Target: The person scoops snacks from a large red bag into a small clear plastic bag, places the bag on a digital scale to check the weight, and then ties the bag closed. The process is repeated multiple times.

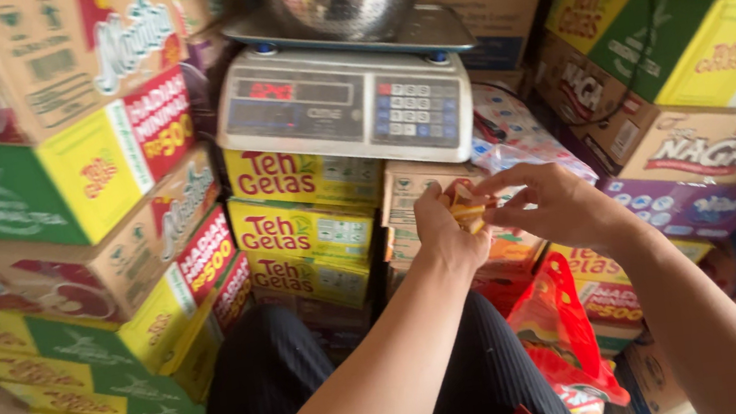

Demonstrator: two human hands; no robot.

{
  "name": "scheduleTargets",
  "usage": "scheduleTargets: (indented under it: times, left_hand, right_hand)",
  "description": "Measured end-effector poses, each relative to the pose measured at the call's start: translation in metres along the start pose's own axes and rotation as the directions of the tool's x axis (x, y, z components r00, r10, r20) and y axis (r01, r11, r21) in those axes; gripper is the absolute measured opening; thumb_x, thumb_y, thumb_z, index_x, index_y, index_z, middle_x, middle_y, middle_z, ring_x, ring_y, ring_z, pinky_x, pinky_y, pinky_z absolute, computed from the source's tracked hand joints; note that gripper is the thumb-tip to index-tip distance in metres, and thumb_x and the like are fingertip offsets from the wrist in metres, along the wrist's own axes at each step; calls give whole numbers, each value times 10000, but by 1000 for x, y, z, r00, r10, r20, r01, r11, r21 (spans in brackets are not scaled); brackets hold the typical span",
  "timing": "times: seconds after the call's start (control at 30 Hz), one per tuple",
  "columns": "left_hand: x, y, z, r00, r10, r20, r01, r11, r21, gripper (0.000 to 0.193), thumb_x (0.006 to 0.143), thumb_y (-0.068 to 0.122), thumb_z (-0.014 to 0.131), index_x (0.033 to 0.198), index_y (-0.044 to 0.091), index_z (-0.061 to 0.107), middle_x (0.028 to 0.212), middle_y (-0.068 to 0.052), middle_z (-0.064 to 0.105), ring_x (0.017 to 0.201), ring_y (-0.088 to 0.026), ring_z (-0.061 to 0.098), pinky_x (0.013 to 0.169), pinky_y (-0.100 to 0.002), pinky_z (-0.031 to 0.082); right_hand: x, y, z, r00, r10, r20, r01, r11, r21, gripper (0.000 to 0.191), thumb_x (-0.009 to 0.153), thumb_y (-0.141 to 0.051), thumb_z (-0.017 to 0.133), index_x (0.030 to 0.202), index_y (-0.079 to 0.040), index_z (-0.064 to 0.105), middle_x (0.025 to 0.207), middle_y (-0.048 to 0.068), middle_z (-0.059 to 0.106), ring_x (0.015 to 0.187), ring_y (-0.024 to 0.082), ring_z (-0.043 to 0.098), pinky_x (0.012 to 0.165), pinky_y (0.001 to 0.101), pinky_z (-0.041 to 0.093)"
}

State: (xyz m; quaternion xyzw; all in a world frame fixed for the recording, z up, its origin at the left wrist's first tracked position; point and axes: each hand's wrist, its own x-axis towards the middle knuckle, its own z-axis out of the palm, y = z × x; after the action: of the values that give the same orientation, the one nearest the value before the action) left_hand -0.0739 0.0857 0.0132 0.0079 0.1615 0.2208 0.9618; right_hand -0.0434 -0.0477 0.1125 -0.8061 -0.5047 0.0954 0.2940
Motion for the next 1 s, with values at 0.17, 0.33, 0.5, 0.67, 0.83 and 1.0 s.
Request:
scheduleTargets:
  times: [0.17, 0.33, 0.5, 0.67, 0.83, 1.0]
  left_hand:
    - [4, 45, 15, 986, 124, 115, -121, 992, -31, 271, 1051, 286, 381, 998, 97, 567, 932, -102, 611, 760, -241, 625, 700, -444, 575]
    - [-15, 85, 26, 977, 103, 188, -111, 993, 35, 304, 1022, 332, 351, 991, 105, 551, 920, -130, 634, 769, -291, 640, 653, -422, 555]
    - [-29, 114, 34, 969, 131, 208, -126, 991, -38, 217, 1019, 219, 447, 1035, 77, 610, 941, -86, 696, 830, -217, 689, 581, -325, 542]
    - [-30, 139, 34, 967, 114, 228, -125, 992, 31, 179, 1004, 150, 492, 1002, 38, 631, 921, -101, 690, 767, -231, 709, 501, -263, 502]
    - [-33, 155, 33, 963, 107, 247, -99, 994, -43, 199, 996, 145, 421, 957, 53, 593, 919, -118, 682, 718, -230, 687, 492, -263, 502]
    - [-44, 160, 38, 975, 163, 153, -153, 986, -71, 228, 1026, 280, 450, 943, 103, 567, 947, -89, 643, 794, -201, 659, 597, -299, 535]
  right_hand:
    - [17, -49, 6, 994, -96, 52, 97, 995, -21, 557, 781, -142, 803, 1318, -152, 660, 1195, 10, 746, 980, 107, 715, 756, 327, 608]
    - [36, -89, 13, 957, -280, 73, 270, 955, 125, 594, 766, -58, 777, 1340, -116, 635, 1185, 21, 744, 933, 124, 707, 731, 306, 652]
    - [51, -122, 17, 963, -261, 68, 262, 965, -12, 559, 764, -54, 802, 1303, -143, 685, 1050, 39, 784, 929, 118, 703, 707, 307, 625]
    - [62, -139, 25, 910, -410, 56, 413, 907, -76, 494, 769, -51, 804, 1251, -118, 717, 1069, 38, 786, 910, 121, 735, 766, 294, 603]
    - [66, -146, 34, 886, -463, 4, 460, 879, -122, 407, 805, -69, 774, 1206, -132, 750, 1042, 50, 768, 865, 137, 741, 758, 301, 605]
    - [68, -149, 35, 810, -586, -11, 575, 798, -181, 339, 826, -91, 774, 1164, -107, 771, 1012, 74, 759, 841, 165, 726, 763, 305, 599]
